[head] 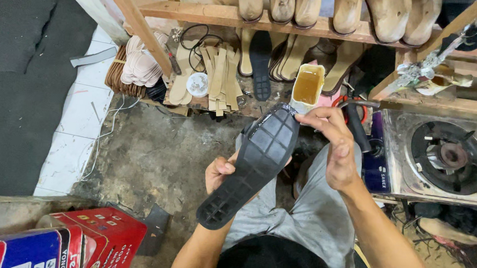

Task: The person sits on the floor of a shoe workshop and applies adhesive by hand from a small container onto the tread surface of rubber shoe soles, rubbing the adhesive across the sole with a finger, then places the coated sole on a wooden shelf rack with other finished soles and picks up the next sole to repeat the process.

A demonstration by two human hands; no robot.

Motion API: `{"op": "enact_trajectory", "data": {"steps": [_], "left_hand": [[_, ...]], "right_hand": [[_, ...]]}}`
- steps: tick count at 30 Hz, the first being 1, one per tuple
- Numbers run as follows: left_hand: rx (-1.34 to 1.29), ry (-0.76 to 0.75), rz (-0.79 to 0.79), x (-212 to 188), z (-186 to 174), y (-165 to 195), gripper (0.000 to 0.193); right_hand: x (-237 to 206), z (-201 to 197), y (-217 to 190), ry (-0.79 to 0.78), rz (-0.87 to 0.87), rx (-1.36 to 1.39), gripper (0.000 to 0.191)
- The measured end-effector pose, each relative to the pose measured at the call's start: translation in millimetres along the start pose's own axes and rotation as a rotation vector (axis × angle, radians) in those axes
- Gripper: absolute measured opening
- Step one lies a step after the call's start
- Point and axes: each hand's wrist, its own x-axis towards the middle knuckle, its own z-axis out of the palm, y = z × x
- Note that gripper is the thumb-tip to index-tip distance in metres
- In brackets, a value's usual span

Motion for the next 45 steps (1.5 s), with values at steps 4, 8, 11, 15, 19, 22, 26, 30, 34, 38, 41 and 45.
{"op": "enact_trajectory", "data": {"steps": [4,8,11,15,19,22,26,30,34,38,41,45], "left_hand": [[0.141,0.371,0.177,-2.0,1.7,0.1,0.084],[0.063,0.136,0.079,-4.0,1.2,-2.8,0.076],[0.115,0.134,0.104,-5.8,-5.0,-0.5,0.072],[0.187,0.277,0.206,-14.1,-19.7,5.7,0.074],[0.366,0.334,0.307,-19.7,-30.8,2.5,0.059],[0.485,0.388,0.389,-14.4,-24.8,-6.0,0.045],[0.031,0.149,0.146,1.6,2.8,-13.4,0.075],[-0.069,0.389,0.336,20.7,19.2,-17.9,0.067],[-0.105,0.388,0.326,18.5,16.4,-13.2,0.066],[-0.045,0.409,0.363,13.3,-1.0,-3.2,0.066],[-0.049,0.414,0.339,11.6,-10.1,6.6,0.064],[-0.002,0.332,0.302,16.2,-15.0,7.7,0.065]], "right_hand": [[-6.9,4.3,-6.1,-0.008,-0.146,-0.112,0.09],[-9.7,7.0,-6.9,0.043,-0.089,-0.142,0.091],[-12.5,9.7,-10.1,0.016,-0.139,-0.171,0.088],[-18.1,14.5,-18.3,-0.033,-0.315,-0.309,0.084],[-10.6,7.9,-15.7,0.065,-0.304,-0.359,0.083],[0.3,-1.6,-0.3,0.11,-0.263,-0.369,0.084],[17.7,-13.3,53.7,0.076,-0.041,-0.228,0.085],[35.7,-15.4,146.5,-0.044,0.194,-0.552,0.064],[36.5,-6.7,211.5,-0.119,-0.011,-0.944,0.058],[33.9,-6.3,212.7,-0.208,0.075,-0.975,0.046],[29.6,-12.3,177.1,-0.183,0.151,-0.996,0.054],[11.6,-8.9,106.9,-0.122,0.327,-0.272,0.074]]}}
